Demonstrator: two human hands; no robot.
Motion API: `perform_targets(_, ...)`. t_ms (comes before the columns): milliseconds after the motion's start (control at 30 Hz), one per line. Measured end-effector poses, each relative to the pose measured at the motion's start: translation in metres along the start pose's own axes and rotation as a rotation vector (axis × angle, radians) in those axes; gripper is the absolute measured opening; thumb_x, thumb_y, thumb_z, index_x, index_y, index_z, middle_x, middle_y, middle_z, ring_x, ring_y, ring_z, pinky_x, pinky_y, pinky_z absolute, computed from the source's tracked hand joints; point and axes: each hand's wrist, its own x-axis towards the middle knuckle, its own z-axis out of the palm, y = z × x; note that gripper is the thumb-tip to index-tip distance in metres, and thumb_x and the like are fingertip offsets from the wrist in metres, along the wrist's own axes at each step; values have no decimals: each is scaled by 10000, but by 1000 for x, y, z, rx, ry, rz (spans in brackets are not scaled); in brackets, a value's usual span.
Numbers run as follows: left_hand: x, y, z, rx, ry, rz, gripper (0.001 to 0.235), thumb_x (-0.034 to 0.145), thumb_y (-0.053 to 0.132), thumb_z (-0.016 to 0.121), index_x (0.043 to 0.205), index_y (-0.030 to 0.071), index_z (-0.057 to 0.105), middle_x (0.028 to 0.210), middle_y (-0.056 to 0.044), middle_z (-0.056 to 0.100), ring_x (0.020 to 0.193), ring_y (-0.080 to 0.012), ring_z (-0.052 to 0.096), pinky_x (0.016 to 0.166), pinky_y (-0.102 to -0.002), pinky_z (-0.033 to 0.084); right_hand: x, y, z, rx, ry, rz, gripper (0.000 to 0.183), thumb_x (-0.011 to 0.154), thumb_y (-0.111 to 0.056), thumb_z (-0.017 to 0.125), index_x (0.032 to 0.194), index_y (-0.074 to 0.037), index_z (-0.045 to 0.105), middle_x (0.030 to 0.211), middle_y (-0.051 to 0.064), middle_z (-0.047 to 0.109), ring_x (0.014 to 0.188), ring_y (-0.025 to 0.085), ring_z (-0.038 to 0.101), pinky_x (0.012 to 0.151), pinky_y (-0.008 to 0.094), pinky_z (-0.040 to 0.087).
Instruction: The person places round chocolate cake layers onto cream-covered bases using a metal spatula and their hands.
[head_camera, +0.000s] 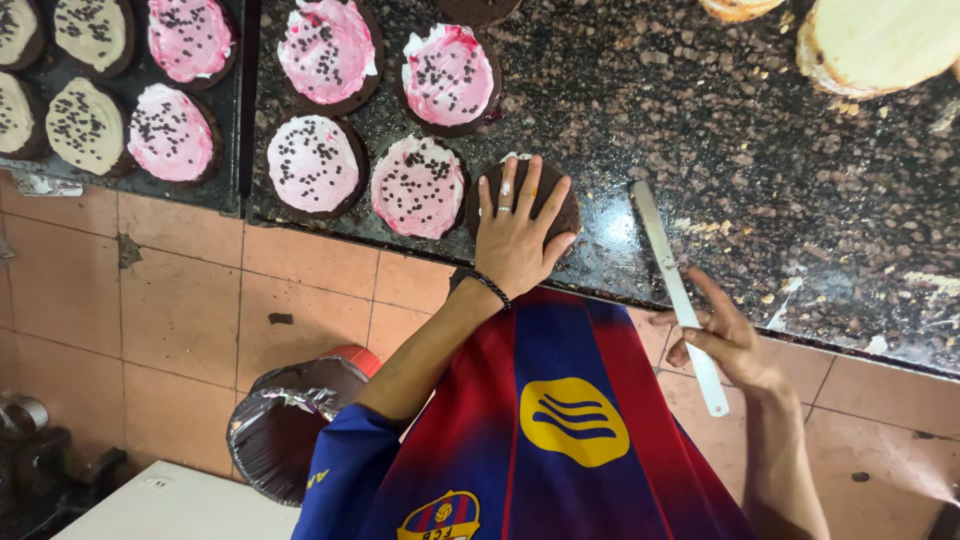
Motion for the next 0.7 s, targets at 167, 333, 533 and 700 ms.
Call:
perform_targets(167, 4, 18, 6, -37, 2, 52, 754, 957, 541, 626, 1580, 206, 365, 1683, -178, 176, 1552, -433, 162, 1168, -773, 147, 6, -8, 8, 366, -24, -219, 446, 1054, -164, 488, 1426, 71, 555, 1276, 324, 681, 845, 365, 761, 755, 449, 622)
perform_targets(333, 3, 25, 12, -45, -58, 76, 723, 994, 493, 582, 1591, 144, 372, 1704, -139, 201, 1584, -389, 170, 1226, -727, 170, 28, -35, 11, 599, -124, -558, 372, 1027, -108, 560, 1360, 49, 617, 1241, 268, 688, 938, 359, 765, 832, 459, 631)
perform_targets(533, 4, 23, 0, -79, -46, 35, 714, 985, 500, 565, 1579, 150, 381, 1684, -151, 218, 1566, -388, 167, 1219, -705, 164, 32, -87, 40, -206, 406, -535, 126, 1066, -16, 590, 1176, 39, 620, 924, 164, 714, 800, 229, 720, 712, 325, 621)
perform_targets(700, 3, -11, -12, -39, 19, -92, 728, 1000, 520, 547, 1594, 145, 356, 1673, -182, 209, 1552, -421, 160, 1203, -695, 154, 36, -131, 77, -547, 590, -382, 137, 1059, -72, 635, 1139, 37, 620, 914, 170, 709, 824, 210, 724, 729, 315, 606)
